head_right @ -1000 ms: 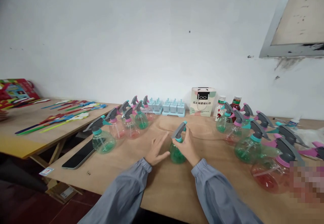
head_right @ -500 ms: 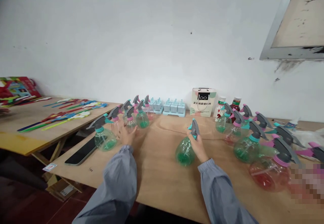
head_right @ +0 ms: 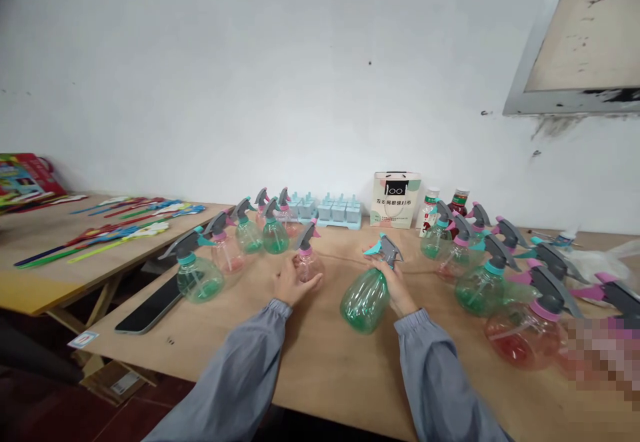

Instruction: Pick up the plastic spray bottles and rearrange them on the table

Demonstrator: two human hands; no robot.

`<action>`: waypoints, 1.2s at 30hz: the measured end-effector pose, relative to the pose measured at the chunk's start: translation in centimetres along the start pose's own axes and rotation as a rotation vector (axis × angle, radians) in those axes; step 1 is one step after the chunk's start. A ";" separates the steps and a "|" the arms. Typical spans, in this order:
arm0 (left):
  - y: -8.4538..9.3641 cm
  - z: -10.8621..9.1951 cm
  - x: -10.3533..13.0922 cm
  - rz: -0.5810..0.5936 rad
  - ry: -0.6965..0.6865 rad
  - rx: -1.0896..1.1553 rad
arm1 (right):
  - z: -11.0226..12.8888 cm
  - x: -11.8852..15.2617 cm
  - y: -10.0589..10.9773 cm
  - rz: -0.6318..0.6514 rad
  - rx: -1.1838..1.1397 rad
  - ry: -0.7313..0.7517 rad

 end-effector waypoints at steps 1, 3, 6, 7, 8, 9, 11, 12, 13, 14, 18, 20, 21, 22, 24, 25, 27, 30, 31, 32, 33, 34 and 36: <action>0.1 -0.3 0.2 0.020 -0.013 -0.017 | -0.1 -0.1 0.2 -0.046 -0.002 0.003; 0.3 -0.5 0.3 0.034 -0.015 -0.053 | -0.3 -0.2 0.5 -0.116 -0.007 -0.001; 0.7 -0.6 0.3 0.054 -0.010 -0.083 | -0.4 -0.1 0.5 -0.119 -0.011 -0.020; 0.7 -0.7 0.3 0.059 -0.009 -0.089 | -0.3 0.0 0.4 -0.099 -0.015 -0.027; 0.8 -0.7 0.3 0.063 -0.008 -0.095 | -0.3 0.1 0.2 -0.073 -0.023 -0.032; 0.8 -0.7 0.3 0.067 -0.006 -0.099 | -0.3 0.2 0.0 -0.042 -0.034 -0.037; 0.9 -0.8 0.3 0.072 -0.002 -0.106 | -0.4 0.4 -0.2 -0.018 -0.064 -0.048; 0.9 -0.8 0.3 0.076 -0.001 -0.110 | -0.4 0.5 -0.2 -0.031 -0.079 -0.057; 0.9 -0.9 0.3 0.079 -0.001 -0.114 | -0.5 0.5 -0.2 -0.051 -0.091 -0.066; 0.9 -0.9 0.3 0.078 -0.003 -0.119 | -0.5 0.5 -0.1 -0.068 -0.100 -0.072; 0.9 -0.9 0.3 0.061 -0.007 -0.142 | -0.3 0.5 -0.3 -0.039 -0.119 -0.042; 0.9 -0.9 0.3 0.065 -0.006 -0.143 | -0.1 0.5 -0.6 0.001 -0.126 -0.023; 0.9 -0.9 0.3 0.071 -0.005 -0.142 | -0.1 0.6 -0.7 0.014 -0.129 -0.026; 0.9 -0.9 0.3 0.077 -0.004 -0.140 | -0.1 0.6 -0.7 0.009 -0.129 -0.035; 1.0 -1.0 0.3 0.087 0.003 -0.139 | -0.1 0.7 -0.6 -0.053 -0.128 -0.060; 1.1 -1.1 0.3 0.093 0.007 -0.138 | -0.1 0.7 -0.5 -0.089 -0.126 -0.067; 1.3 -1.2 0.2 0.103 0.006 -0.130 | 0.0 0.8 -0.4 -0.131 -0.125 -0.057; 1.4 -1.3 0.2 0.109 0.000 -0.117 | 0.2 0.9 -0.7 -0.054 -0.107 -0.038; 1.4 -1.2 0.2 0.109 0.000 -0.115 | 0.2 1.0 -0.9 -0.016 -0.099 -0.038; 1.4 -1.2 0.2 0.111 0.000 -0.114 | 0.1 1.0 -1.0 0.015 -0.090 -0.040; 1.4 -1.2 0.2 0.113 0.001 -0.114 | 0.1 1.0 -1.0 0.026 -0.080 -0.039; 1.4 -1.3 0.2 0.115 0.000 -0.114 | 0.0 1.0 -0.9 0.009 -0.072 -0.033; 1.4 -1.3 0.3 0.117 0.002 -0.110 | 0.0 0.9 -0.5 -0.066 -0.064 -0.013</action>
Point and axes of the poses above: each hand's wrist, its own x-axis away from the middle knuckle, its own y-axis out of the back of the hand, z = x × y, the point moved 3 cm from there along -x, towards the middle knuckle, and after that the axes turned 15 degrees about -x, right-handed, at the moved point
